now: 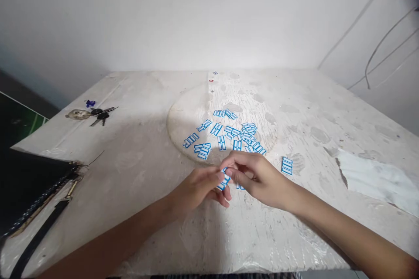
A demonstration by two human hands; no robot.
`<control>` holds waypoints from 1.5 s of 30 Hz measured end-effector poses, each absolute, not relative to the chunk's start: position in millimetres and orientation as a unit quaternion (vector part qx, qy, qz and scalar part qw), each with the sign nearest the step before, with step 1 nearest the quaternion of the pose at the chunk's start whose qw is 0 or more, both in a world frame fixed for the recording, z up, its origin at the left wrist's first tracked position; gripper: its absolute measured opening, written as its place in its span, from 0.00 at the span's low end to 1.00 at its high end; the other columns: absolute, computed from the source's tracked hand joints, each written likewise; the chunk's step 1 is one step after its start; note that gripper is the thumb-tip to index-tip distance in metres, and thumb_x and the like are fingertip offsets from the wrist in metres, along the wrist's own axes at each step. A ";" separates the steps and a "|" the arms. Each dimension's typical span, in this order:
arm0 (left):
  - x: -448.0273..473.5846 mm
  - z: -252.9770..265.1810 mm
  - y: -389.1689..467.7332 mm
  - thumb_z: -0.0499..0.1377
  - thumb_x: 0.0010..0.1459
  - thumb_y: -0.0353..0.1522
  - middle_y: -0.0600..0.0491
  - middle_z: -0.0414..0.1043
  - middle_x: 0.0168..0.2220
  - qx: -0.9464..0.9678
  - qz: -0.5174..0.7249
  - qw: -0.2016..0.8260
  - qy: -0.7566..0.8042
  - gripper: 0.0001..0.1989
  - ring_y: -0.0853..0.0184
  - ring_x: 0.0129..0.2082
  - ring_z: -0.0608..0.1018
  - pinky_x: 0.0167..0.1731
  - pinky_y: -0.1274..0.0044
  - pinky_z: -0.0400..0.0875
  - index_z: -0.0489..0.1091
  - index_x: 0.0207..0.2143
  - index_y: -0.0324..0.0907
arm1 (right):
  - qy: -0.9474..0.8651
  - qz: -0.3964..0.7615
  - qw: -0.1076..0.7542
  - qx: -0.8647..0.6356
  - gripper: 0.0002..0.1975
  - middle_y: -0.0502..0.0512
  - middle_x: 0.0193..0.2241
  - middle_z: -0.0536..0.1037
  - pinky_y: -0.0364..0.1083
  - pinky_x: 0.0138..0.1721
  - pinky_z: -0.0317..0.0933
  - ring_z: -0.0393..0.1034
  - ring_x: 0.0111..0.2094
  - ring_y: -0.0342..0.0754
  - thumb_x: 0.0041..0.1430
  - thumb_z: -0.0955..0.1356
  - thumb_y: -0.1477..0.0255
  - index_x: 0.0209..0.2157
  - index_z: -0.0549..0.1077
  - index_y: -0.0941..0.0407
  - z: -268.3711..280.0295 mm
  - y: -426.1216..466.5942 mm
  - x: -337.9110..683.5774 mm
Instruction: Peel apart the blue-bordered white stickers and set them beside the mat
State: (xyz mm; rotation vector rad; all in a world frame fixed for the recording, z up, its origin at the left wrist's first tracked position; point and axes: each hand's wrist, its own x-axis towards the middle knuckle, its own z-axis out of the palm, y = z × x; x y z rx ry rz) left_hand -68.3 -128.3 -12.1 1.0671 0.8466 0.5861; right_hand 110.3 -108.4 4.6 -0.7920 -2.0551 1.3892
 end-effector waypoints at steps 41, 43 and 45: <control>-59.4 -29.1 -119.9 0.59 0.54 0.41 0.49 0.75 0.33 0.382 0.345 0.804 0.297 0.16 0.68 0.34 0.76 0.33 0.82 0.69 0.74 0.37 0.38 | -0.850 0.287 0.322 -0.301 0.27 0.60 0.42 0.71 0.44 0.34 0.65 0.68 0.36 0.46 0.51 0.70 0.81 0.53 0.62 0.65 -7.0 -109.6 107.3; -59.2 -30.4 -120.8 0.60 0.53 0.41 0.49 0.75 0.34 0.385 0.350 0.800 0.297 0.16 0.67 0.35 0.76 0.34 0.81 0.70 0.74 0.37 0.38 | -0.854 0.277 0.323 -0.298 0.26 0.61 0.42 0.71 0.44 0.33 0.65 0.68 0.36 0.46 0.52 0.70 0.81 0.53 0.62 0.66 -7.9 -110.7 106.8; -59.1 -31.4 -121.3 0.60 0.53 0.41 0.49 0.75 0.35 0.388 0.353 0.798 0.299 0.16 0.67 0.36 0.76 0.35 0.80 0.70 0.74 0.37 0.37 | -0.860 0.267 0.322 -0.293 0.27 0.61 0.42 0.72 0.43 0.31 0.65 0.68 0.35 0.46 0.53 0.69 0.81 0.54 0.61 0.67 -8.1 -112.0 107.3</control>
